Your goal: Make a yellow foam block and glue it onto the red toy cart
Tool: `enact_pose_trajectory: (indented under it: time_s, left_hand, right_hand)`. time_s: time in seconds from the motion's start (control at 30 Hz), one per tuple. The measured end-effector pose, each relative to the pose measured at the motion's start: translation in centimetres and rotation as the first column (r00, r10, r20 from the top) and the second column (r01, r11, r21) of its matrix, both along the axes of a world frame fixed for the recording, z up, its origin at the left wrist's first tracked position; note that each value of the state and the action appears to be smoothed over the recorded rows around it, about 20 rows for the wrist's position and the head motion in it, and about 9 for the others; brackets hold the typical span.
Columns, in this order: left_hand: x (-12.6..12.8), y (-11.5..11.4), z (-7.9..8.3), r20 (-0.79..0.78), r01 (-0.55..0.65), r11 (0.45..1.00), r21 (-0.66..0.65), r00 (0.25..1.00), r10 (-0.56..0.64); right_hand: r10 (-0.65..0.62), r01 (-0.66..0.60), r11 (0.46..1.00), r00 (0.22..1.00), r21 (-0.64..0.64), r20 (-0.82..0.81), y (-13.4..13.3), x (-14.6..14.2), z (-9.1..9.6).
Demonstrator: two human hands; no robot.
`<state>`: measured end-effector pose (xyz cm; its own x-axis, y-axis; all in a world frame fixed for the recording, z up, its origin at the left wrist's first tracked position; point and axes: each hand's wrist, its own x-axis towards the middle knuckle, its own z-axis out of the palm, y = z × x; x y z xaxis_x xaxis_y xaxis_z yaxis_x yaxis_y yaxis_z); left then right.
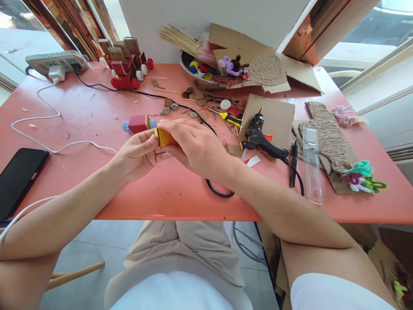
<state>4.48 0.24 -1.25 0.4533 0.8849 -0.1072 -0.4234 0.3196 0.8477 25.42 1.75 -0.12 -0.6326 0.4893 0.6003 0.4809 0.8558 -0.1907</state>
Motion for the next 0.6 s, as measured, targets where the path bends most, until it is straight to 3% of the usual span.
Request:
enact_pose_trajectory:
  time_s: [0.23,0.6]
  left_hand:
    - [0.0,0.1,0.1,-0.021,0.006,0.994,-0.113,1.000,-0.008]
    - [0.0,0.0,0.2,0.029,0.012,0.991,-0.130,1.000,-0.008]
  right_hand:
    - [0.037,-0.036,0.999,0.999,-0.034,0.004,0.1,-0.4,0.3]
    - [0.067,-0.064,0.982,0.998,-0.177,0.013,0.1,-0.2,1.4]
